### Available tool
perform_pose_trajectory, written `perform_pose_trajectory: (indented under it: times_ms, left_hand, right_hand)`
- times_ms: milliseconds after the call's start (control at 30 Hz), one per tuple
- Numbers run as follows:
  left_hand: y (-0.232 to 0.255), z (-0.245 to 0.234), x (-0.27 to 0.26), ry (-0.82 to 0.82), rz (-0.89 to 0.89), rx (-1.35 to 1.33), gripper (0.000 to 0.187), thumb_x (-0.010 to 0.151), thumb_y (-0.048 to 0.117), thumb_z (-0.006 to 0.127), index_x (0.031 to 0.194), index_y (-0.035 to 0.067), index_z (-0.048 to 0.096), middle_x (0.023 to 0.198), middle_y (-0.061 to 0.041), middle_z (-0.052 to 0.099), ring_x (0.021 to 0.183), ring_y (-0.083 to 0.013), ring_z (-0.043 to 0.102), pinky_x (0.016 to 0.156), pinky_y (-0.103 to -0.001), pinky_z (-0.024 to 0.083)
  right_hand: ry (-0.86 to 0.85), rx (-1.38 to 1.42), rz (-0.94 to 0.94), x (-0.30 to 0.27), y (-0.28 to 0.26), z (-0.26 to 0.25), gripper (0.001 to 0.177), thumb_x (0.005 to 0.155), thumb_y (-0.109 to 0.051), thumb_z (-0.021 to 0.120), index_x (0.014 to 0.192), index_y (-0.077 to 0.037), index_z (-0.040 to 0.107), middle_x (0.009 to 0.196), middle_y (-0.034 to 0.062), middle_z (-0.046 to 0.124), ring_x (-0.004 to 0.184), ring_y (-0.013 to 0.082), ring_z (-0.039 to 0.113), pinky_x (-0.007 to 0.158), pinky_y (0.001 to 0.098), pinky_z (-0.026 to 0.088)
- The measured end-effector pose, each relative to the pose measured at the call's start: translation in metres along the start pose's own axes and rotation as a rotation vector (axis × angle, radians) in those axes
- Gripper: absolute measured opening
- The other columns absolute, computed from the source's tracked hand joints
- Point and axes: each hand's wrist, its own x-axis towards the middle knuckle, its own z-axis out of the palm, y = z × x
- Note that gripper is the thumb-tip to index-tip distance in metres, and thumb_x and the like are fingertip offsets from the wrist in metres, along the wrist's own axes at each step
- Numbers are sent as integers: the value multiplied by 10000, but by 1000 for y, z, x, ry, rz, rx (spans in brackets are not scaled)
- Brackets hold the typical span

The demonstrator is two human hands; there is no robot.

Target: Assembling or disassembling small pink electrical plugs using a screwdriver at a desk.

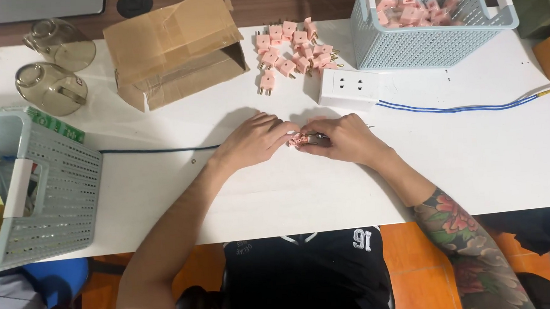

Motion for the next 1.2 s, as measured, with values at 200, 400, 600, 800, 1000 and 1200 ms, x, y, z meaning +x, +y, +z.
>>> perform_pose_trajectory:
  times_ms: [200,400,600,800,1000,1200]
  left_hand:
    - [-5,-17,-1,-55,-78,-95,167,1236,280,575,1287,152,668,954,-78,715,940,-273,773,901,-413,624]
    - [-41,-49,-21,-69,-260,14,131,1149,116,647,1192,187,749,1174,-78,705,1028,-359,751,951,-499,624]
    - [-35,-72,-15,-179,-391,97,282,1065,322,802,1302,171,838,1261,-46,647,1192,-266,624,1039,-479,498]
    - [-42,-57,-21,-269,-460,99,353,1042,413,832,1317,193,839,1291,-31,642,1272,-241,591,1080,-453,470]
    - [-43,-53,-23,-213,-439,-6,280,1036,389,855,1243,200,864,1322,-28,699,1318,-253,643,1114,-461,484]
    - [-24,-8,-5,20,-294,-71,336,1077,507,830,1305,259,832,1334,31,721,1340,-191,618,1119,-456,450]
  right_hand:
    - [-11,26,33,1,8,-4,408,944,-516,901,1213,-210,879,1069,59,922,742,333,845,756,412,645]
    - [-23,22,63,-5,21,8,432,952,-546,890,1243,-228,865,1181,73,912,821,349,864,768,427,647]
    - [-106,-10,96,0,14,-9,542,954,-609,865,1336,-225,833,1147,72,920,817,323,876,824,417,669]
    - [-124,0,109,-6,20,-7,588,950,-599,863,1373,-195,809,1178,88,917,815,335,880,858,454,681]
    - [9,242,77,-5,12,-27,332,1066,-176,726,1378,-94,804,1064,144,908,700,325,834,792,431,667]
    - [209,534,43,-3,22,-11,635,1116,-80,690,1712,-25,478,1184,220,837,1047,426,832,954,578,651]
